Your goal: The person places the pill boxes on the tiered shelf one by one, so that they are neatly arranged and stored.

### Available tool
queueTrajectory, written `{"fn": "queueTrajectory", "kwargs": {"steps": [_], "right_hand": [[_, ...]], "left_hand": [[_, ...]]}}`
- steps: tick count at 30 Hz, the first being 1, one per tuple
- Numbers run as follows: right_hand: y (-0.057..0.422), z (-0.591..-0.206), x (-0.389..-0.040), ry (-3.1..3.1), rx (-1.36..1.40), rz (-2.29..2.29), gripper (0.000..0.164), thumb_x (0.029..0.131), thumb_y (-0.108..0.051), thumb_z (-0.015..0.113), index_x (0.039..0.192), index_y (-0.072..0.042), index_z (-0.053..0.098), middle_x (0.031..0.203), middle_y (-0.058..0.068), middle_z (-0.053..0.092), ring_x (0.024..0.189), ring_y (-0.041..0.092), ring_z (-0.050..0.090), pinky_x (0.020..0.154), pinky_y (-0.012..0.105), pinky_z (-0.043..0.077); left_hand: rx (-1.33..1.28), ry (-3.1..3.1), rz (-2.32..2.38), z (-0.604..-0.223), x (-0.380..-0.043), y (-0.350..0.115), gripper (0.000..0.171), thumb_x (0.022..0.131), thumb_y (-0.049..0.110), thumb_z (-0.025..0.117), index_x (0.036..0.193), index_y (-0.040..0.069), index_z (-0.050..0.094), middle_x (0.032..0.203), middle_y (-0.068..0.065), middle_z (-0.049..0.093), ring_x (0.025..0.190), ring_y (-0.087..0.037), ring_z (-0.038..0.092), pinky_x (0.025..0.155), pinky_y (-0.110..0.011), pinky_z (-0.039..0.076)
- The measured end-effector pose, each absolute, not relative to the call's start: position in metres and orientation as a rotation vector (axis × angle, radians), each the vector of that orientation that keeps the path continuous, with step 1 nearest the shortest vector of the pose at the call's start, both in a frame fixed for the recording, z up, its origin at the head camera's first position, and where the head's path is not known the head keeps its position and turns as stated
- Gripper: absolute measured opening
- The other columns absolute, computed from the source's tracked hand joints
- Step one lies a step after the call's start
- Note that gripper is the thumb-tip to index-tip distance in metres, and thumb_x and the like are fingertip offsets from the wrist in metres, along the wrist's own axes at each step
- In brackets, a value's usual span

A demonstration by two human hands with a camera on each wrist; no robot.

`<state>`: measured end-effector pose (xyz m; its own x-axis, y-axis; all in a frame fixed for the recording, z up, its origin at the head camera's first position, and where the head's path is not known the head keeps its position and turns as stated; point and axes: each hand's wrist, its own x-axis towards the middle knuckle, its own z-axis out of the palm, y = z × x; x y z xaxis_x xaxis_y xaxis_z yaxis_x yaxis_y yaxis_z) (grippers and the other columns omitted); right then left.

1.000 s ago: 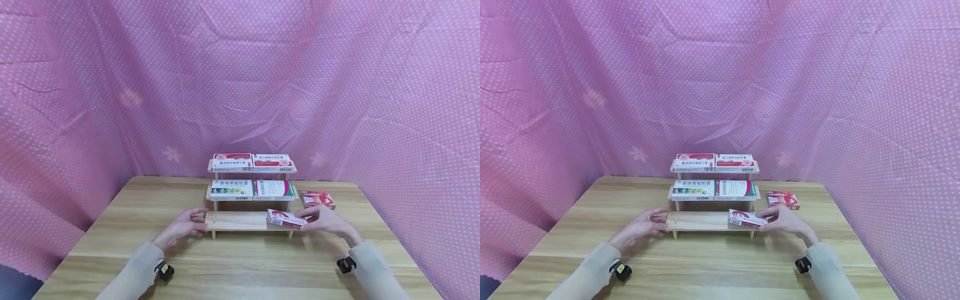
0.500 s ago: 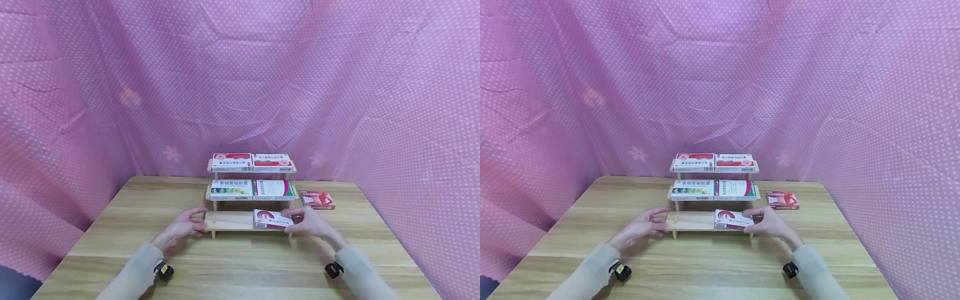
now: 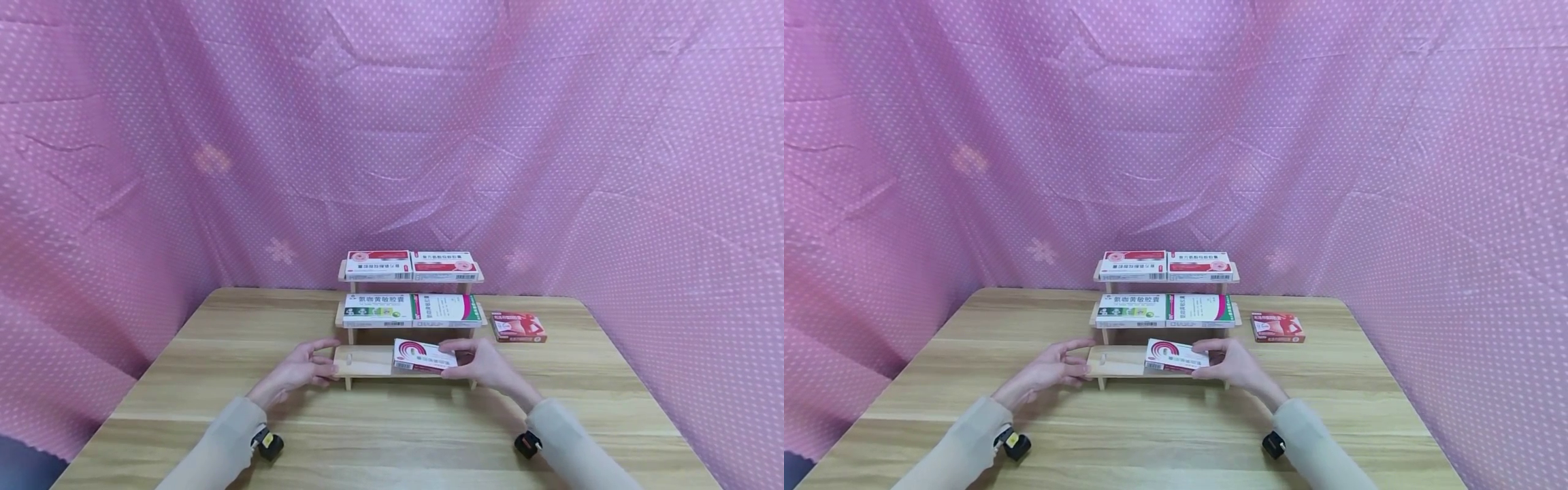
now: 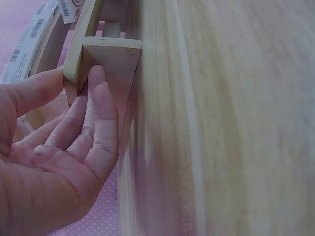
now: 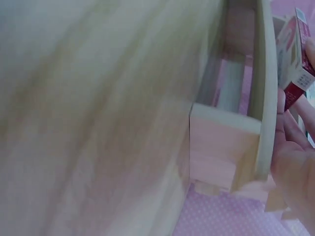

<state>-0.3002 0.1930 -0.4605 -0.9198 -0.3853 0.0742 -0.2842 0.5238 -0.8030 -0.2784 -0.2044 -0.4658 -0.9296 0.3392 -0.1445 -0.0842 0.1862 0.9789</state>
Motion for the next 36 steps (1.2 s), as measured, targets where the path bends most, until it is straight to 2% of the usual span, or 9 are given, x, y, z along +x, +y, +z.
{"fn": "queueTrajectory", "kwargs": {"steps": [6, 13, 16, 18, 20, 22, 25, 29, 36], "right_hand": [[0.181, -0.462, -0.298, 2.626, -0.544, -1.427, 0.046, 0.068, -0.04, 0.089, 0.111, -0.031, 0.074, 0.12, -0.005, 0.069, 0.113, 0.018, 0.055, 0.101, 0.04, 0.04], [0.165, -0.462, -0.299, 2.609, -0.61, -1.437, 0.044, 0.071, -0.037, 0.087, 0.112, -0.029, 0.074, 0.123, -0.005, 0.068, 0.124, 0.022, 0.054, 0.111, 0.056, 0.033], [0.157, -0.463, -0.3, 2.611, -0.645, -1.436, 0.042, 0.073, -0.035, 0.086, 0.112, -0.028, 0.074, 0.124, -0.004, 0.068, 0.126, 0.024, 0.054, 0.112, 0.057, 0.032], [0.152, -0.464, -0.301, 2.618, -0.667, -1.438, 0.041, 0.073, -0.034, 0.087, 0.111, -0.027, 0.074, 0.123, -0.004, 0.068, 0.124, 0.023, 0.055, 0.11, 0.053, 0.036], [0.146, -0.464, -0.301, 2.629, -0.685, -1.423, 0.04, 0.073, -0.035, 0.086, 0.11, -0.027, 0.074, 0.122, -0.004, 0.069, 0.116, 0.02, 0.058, 0.103, 0.043, 0.044], [0.141, -0.464, -0.302, 2.648, -0.711, -1.405, 0.04, 0.072, -0.036, 0.086, 0.109, -0.026, 0.075, 0.12, -0.004, 0.069, 0.105, 0.017, 0.059, 0.09, 0.032, 0.048], [0.134, -0.463, -0.302, 2.659, -0.726, -1.374, 0.04, 0.072, -0.038, 0.086, 0.109, -0.027, 0.075, 0.121, -0.004, 0.068, 0.091, 0.015, 0.056, 0.073, 0.022, 0.046], [0.126, -0.464, -0.303, 2.654, -0.753, -1.37, 0.042, 0.072, -0.037, 0.086, 0.11, -0.025, 0.074, 0.124, -0.002, 0.067, 0.084, 0.014, 0.057, 0.068, 0.02, 0.047], [0.108, -0.465, -0.306, 2.647, -0.768, -1.344, 0.043, 0.072, -0.036, 0.086, 0.111, -0.024, 0.074, 0.127, -0.002, 0.066, 0.081, 0.012, 0.057, 0.068, 0.02, 0.048]], "left_hand": [[0.253, 2.141, 1.794, -0.466, -0.278, -0.204, 0.071, 0.087, -0.001, 0.064, 0.149, -0.003, 0.03, 0.112, -0.021, 0.067, 0.093, -0.026, 0.069, 0.087, -0.045, 0.058], [0.258, 2.149, 1.783, -0.467, -0.279, -0.205, 0.072, 0.087, -0.001, 0.064, 0.15, -0.003, 0.029, 0.114, -0.024, 0.066, 0.095, -0.029, 0.068, 0.088, -0.045, 0.058], [0.242, 2.152, 1.782, -0.467, -0.279, -0.205, 0.072, 0.087, 0.0, 0.065, 0.15, -0.002, 0.03, 0.116, -0.024, 0.065, 0.095, -0.028, 0.068, 0.088, -0.045, 0.058], [0.237, 2.156, 1.779, -0.468, -0.28, -0.205, 0.072, 0.087, 0.001, 0.065, 0.15, -0.001, 0.03, 0.117, -0.025, 0.064, 0.095, -0.028, 0.068, 0.088, -0.045, 0.058], [0.232, 2.157, 1.778, -0.469, -0.28, -0.205, 0.072, 0.087, 0.002, 0.065, 0.15, -0.001, 0.031, 0.118, -0.026, 0.064, 0.096, -0.028, 0.068, 0.088, -0.044, 0.058], [0.231, 2.153, 1.781, -0.469, -0.281, -0.206, 0.072, 0.087, 0.002, 0.065, 0.15, -0.001, 0.03, 0.119, -0.026, 0.063, 0.096, -0.029, 0.068, 0.088, -0.044, 0.058], [0.228, 2.14, 1.793, -0.47, -0.281, -0.206, 0.073, 0.087, 0.002, 0.065, 0.15, -0.001, 0.03, 0.122, -0.028, 0.06, 0.096, -0.029, 0.068, 0.088, -0.044, 0.059], [0.213, 2.124, 1.813, -0.47, -0.282, -0.206, 0.072, 0.087, 0.001, 0.065, 0.15, -0.001, 0.03, 0.124, -0.029, 0.057, 0.095, -0.028, 0.068, 0.088, -0.043, 0.059], [0.234, 2.113, 1.815, -0.469, -0.281, -0.205, 0.071, 0.088, 0.001, 0.064, 0.15, -0.002, 0.03, 0.124, -0.03, 0.056, 0.094, -0.027, 0.067, 0.089, -0.043, 0.058]]}}
